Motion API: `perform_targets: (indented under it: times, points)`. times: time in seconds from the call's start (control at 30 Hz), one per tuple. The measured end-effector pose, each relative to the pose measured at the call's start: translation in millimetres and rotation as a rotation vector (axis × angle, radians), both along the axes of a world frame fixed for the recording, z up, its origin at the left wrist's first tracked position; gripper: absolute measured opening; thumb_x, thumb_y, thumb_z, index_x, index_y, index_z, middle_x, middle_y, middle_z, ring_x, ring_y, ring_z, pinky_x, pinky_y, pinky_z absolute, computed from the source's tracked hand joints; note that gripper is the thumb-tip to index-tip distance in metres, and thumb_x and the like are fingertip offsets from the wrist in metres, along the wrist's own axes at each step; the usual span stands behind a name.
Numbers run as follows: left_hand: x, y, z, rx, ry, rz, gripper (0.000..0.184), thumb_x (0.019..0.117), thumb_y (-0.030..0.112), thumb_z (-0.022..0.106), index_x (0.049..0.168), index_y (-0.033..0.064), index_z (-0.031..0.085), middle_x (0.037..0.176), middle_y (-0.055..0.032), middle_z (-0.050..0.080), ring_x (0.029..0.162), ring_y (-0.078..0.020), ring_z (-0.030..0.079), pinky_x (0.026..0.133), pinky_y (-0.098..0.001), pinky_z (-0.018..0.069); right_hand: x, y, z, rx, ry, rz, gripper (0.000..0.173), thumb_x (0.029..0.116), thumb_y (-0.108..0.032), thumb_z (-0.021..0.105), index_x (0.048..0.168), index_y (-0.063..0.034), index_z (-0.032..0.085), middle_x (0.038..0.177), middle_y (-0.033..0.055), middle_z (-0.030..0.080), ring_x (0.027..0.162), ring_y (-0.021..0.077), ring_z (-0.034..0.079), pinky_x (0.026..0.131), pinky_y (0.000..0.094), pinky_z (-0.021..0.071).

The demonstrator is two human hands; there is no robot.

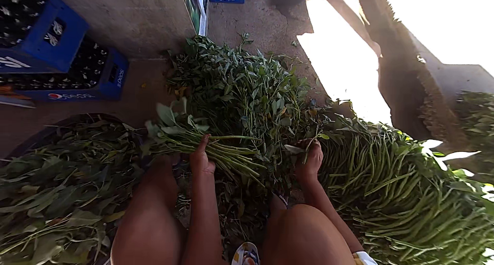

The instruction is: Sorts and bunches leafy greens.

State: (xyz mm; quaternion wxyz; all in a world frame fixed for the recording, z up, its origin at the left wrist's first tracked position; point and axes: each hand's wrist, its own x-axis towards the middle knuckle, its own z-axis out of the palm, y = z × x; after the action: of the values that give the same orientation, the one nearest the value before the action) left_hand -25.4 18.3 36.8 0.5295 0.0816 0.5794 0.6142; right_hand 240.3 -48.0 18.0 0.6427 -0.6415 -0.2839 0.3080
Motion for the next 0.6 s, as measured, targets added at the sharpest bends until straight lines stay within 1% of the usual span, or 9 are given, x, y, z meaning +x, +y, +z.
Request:
perform_targets:
  times: [0.07, 0.13, 0.27, 0.33, 0.4, 0.47, 0.53, 0.57, 0.6]
  points:
    - [2.7, 0.4, 9.3, 0.021, 0.075, -0.007, 0.024, 0.0977, 0.008, 0.068, 0.119, -0.0023, 0.061, 0.1, -0.0139, 0.07, 0.087, -0.0203, 0.07, 0.078, -0.0384, 0.0618, 10.8, 4.4, 3.6, -0.135, -0.246, 0.207, 0.032, 0.1059, -0.011, 0.04, 0.117, 0.0068, 0.063, 0.111, 0.0165, 0.067, 0.104, 0.0205, 0.064, 0.092, 0.0378, 0.0528]
    - [15.5, 2.7, 26.4, 0.057, 0.145, -0.07, 0.03, 0.0936, 0.006, 0.073, 0.12, -0.0032, 0.061, 0.102, -0.0149, 0.071, 0.09, -0.0213, 0.071, 0.081, -0.0393, 0.0615, -0.4, 15.3, 14.5, -0.097, -0.492, 0.491, 0.042, 0.0989, -0.012, 0.06, 0.14, -0.001, 0.059, 0.138, 0.0227, 0.058, 0.129, 0.0336, 0.055, 0.107, 0.0498, 0.0477]
    - [40.2, 2.6, 67.5, 0.105, 0.204, -0.207, 0.031, 0.0897, 0.011, 0.078, 0.115, -0.0014, 0.065, 0.098, -0.012, 0.073, 0.087, -0.0192, 0.071, 0.079, -0.0373, 0.0612, -51.7, 33.3, 58.0, 0.221, -0.759, 0.728, 0.041, 0.093, -0.027, 0.075, 0.132, -0.0142, 0.07, 0.132, 0.0158, 0.063, 0.126, 0.0341, 0.057, 0.104, 0.0544, 0.0489]
    - [46.0, 1.0, 84.2, 0.139, 0.216, -0.266, 0.032, 0.0896, 0.014, 0.079, 0.115, 0.0002, 0.066, 0.1, -0.011, 0.073, 0.089, -0.0183, 0.071, 0.08, -0.0367, 0.0603, -68.4, 40.9, 71.0, 0.339, -0.823, 0.723, 0.036, 0.0934, -0.024, 0.074, 0.127, -0.0134, 0.073, 0.129, 0.0152, 0.066, 0.124, 0.0332, 0.059, 0.102, 0.0534, 0.0499]
    - [46.0, -0.6, 98.5, 0.173, 0.24, -0.279, 0.036, 0.0881, 0.015, 0.081, 0.117, 0.0011, 0.065, 0.102, -0.011, 0.073, 0.091, -0.0188, 0.071, 0.082, -0.038, 0.0597, -75.4, 44.5, 74.8, 0.438, -0.827, 0.658, 0.017, 0.0942, -0.013, 0.071, 0.109, -0.0091, 0.079, 0.118, 0.0125, 0.07, 0.119, 0.0304, 0.063, 0.101, 0.0498, 0.0517]
    - [38.4, 0.5, 110.8, 0.216, 0.261, -0.226, 0.035, 0.0881, 0.015, 0.081, 0.117, 0.0018, 0.066, 0.099, -0.0103, 0.073, 0.088, -0.0194, 0.071, 0.079, -0.0384, 0.0602, -70.3, 39.6, 78.5, 0.435, -0.866, 0.655, 0.012, 0.0954, -0.012, 0.068, 0.098, -0.008, 0.08, 0.113, 0.0106, 0.072, 0.121, 0.0296, 0.062, 0.102, 0.0491, 0.0508]
    - [28.1, 1.8, 122.1, 0.295, 0.288, -0.157, 0.032, 0.0901, 0.012, 0.079, 0.117, 0.0022, 0.064, 0.096, -0.008, 0.073, 0.084, -0.0176, 0.072, 0.077, -0.0358, 0.0613, -62.7, 28.3, 81.6, 0.307, -0.866, 0.69, 0.016, 0.0968, -0.018, 0.067, 0.102, -0.0071, 0.078, 0.121, 0.0127, 0.069, 0.128, 0.032, 0.058, 0.105, 0.0526, 0.0479]
    - [25.7, 1.2, 126.7, 0.327, 0.31, -0.134, 0.033, 0.0897, 0.011, 0.079, 0.117, 0.0023, 0.064, 0.096, -0.0068, 0.074, 0.083, -0.0165, 0.072, 0.078, -0.0351, 0.0614, -60.4, 22.9, 83.7, 0.247, -0.827, 0.707, 0.024, 0.0953, -0.022, 0.07, 0.112, -0.0054, 0.076, 0.13, 0.0167, 0.065, 0.131, 0.0355, 0.055, 0.106, 0.0561, 0.0459]
    - [26.2, -1.1, 131.4, 0.359, 0.338, -0.126, 0.034, 0.0885, 0.011, 0.08, 0.117, 0.0022, 0.065, 0.095, -0.0061, 0.074, 0.084, -0.0158, 0.072, 0.079, -0.0349, 0.0616, -59.4, 18.0, 88.5, 0.188, -0.779, 0.738, 0.048, 0.0916, -0.031, 0.075, 0.131, -0.0046, 0.067, 0.142, 0.021, 0.057, 0.136, 0.0394, 0.05, 0.108, 0.0596, 0.0434]
